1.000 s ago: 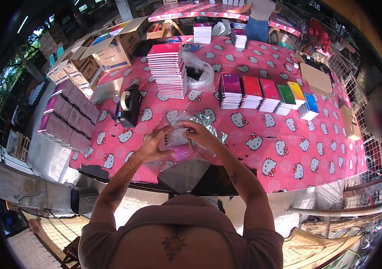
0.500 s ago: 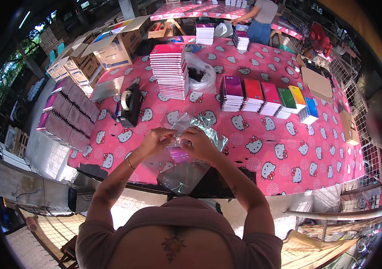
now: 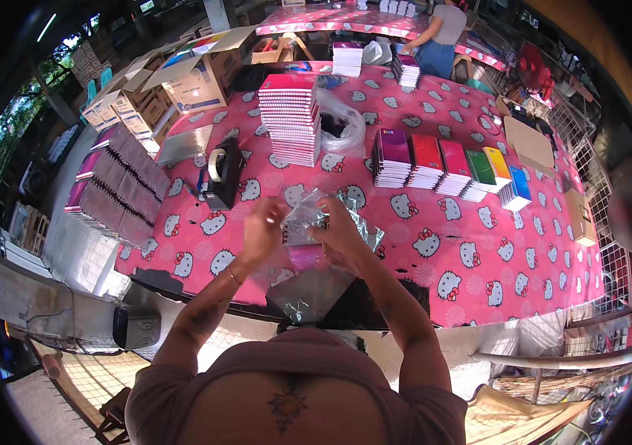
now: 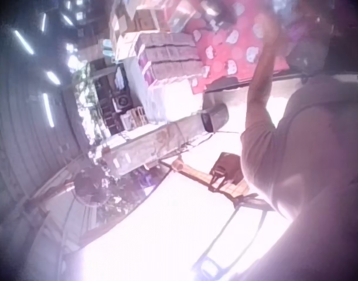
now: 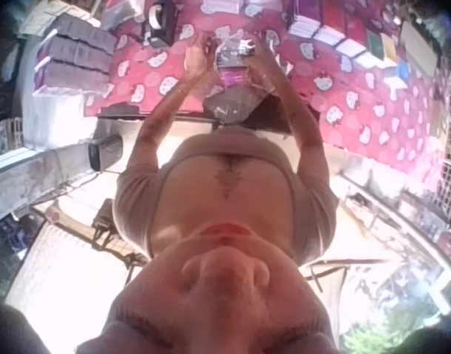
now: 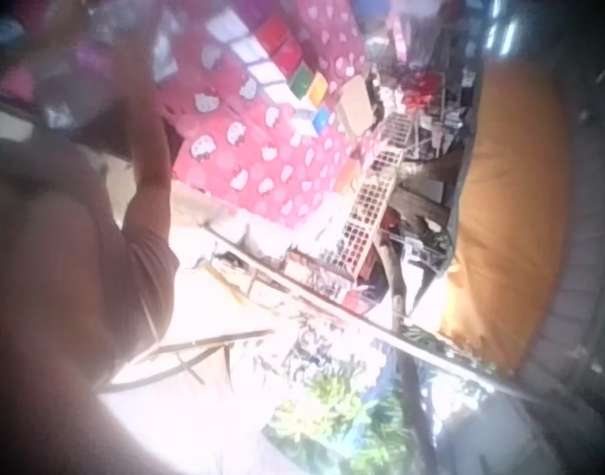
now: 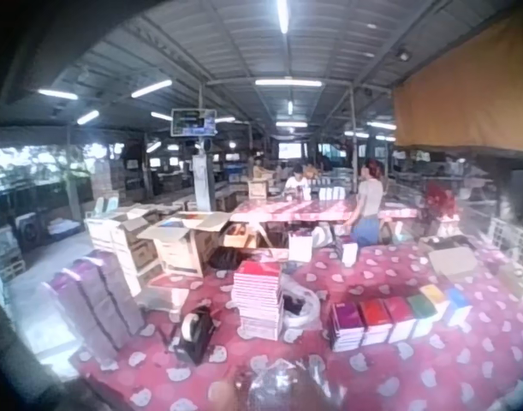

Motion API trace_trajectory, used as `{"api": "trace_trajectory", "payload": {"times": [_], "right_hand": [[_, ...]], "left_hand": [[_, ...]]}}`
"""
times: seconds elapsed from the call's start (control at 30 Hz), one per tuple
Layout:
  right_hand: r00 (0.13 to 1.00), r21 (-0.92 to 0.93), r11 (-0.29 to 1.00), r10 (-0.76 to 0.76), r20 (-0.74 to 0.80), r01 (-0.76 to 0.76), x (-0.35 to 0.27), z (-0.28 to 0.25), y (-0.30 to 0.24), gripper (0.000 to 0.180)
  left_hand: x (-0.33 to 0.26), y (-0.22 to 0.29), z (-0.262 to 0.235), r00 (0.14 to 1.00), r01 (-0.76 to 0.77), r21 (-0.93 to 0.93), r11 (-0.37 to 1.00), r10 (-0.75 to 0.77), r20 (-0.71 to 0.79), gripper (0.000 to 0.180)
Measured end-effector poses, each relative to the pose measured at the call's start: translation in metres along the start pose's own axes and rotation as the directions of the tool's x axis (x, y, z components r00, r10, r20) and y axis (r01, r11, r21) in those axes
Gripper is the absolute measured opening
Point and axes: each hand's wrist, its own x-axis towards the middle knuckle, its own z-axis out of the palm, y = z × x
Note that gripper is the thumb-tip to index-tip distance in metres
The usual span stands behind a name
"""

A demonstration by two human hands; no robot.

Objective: The person picks up notebooks from stacks on a table, places them into a plastic sleeve, and uses a tape dispenser to seal the package.

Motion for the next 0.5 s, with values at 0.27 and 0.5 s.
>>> {"api": "trace_trajectory", "payload": {"times": [0.27, 0.5], "right_hand": [[0.997, 0.096, 0.992, 0.083, 0.009, -0.083, 0.001, 0.018, -0.007, 0.055], [0.99, 0.108, 0.985, 0.139, -0.015, -0.136, -0.001, 0.027, -0.003, 0.047]], "left_hand": [[0.034, -0.22, -0.116, 0.656, 0.711, -0.427, 0.558, -0.745, 0.118, 0.035], [0.022, -0.234, -0.101, 0.736, 0.477, -0.609, 0.633, -0.667, -0.117, 0.022]]}}
